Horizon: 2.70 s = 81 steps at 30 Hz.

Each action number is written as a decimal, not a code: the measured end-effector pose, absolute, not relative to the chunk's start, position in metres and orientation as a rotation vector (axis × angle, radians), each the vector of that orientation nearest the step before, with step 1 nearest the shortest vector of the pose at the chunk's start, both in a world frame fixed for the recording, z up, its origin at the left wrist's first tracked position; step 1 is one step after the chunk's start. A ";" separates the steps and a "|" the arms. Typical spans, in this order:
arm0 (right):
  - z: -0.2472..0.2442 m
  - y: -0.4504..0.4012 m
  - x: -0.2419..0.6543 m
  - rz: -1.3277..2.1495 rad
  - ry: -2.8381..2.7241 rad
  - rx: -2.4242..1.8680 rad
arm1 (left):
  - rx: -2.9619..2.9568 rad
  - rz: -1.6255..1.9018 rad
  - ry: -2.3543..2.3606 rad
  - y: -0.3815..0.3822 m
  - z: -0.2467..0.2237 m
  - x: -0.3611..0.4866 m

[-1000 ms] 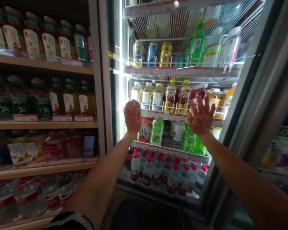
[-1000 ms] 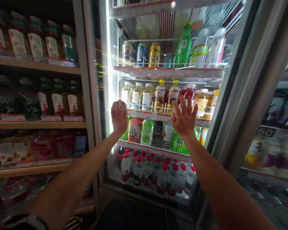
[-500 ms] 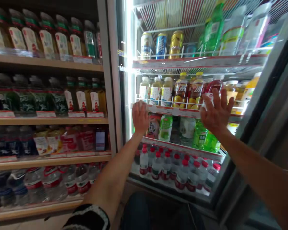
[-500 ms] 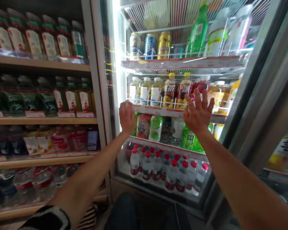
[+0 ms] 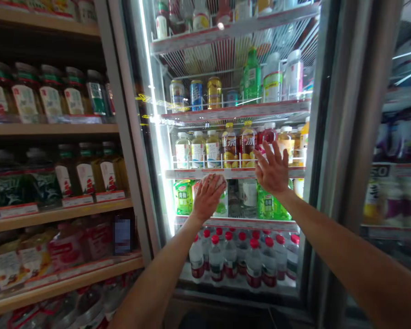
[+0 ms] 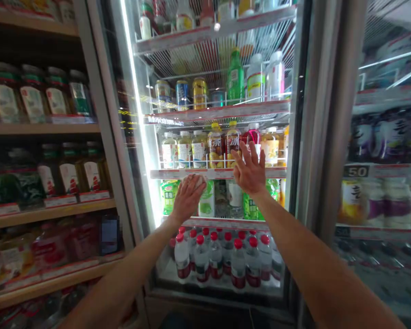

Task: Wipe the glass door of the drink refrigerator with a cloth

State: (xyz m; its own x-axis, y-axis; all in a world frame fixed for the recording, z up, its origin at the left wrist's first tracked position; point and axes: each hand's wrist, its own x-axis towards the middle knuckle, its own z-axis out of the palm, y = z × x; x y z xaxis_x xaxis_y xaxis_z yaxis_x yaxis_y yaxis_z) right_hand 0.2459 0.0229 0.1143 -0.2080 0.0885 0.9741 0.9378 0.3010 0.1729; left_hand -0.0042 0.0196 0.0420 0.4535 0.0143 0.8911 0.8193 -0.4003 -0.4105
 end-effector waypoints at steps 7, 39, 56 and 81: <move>0.114 0.023 0.243 -1.021 -1.544 -0.989 | -1.207 -1.674 -1.175 0.034 0.061 -0.072; 0.116 0.019 0.243 -0.990 -1.577 -1.029 | -1.473 -1.488 -1.010 0.026 0.057 -0.039; 0.094 -0.008 0.194 -0.746 -1.824 -0.660 | -1.927 -1.454 -0.633 0.034 0.121 0.058; 0.092 0.016 0.274 -0.975 -1.119 -1.169 | -1.795 -1.116 -1.218 0.021 0.104 -0.007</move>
State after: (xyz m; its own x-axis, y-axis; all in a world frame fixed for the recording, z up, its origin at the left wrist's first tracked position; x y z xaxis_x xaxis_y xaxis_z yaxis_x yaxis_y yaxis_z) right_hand 0.2744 0.0161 0.0917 0.1895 -0.0086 0.9818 0.9713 0.1477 -0.1862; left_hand -0.0066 0.0207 0.1042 0.1913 0.3524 0.9161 0.9432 -0.3242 -0.0722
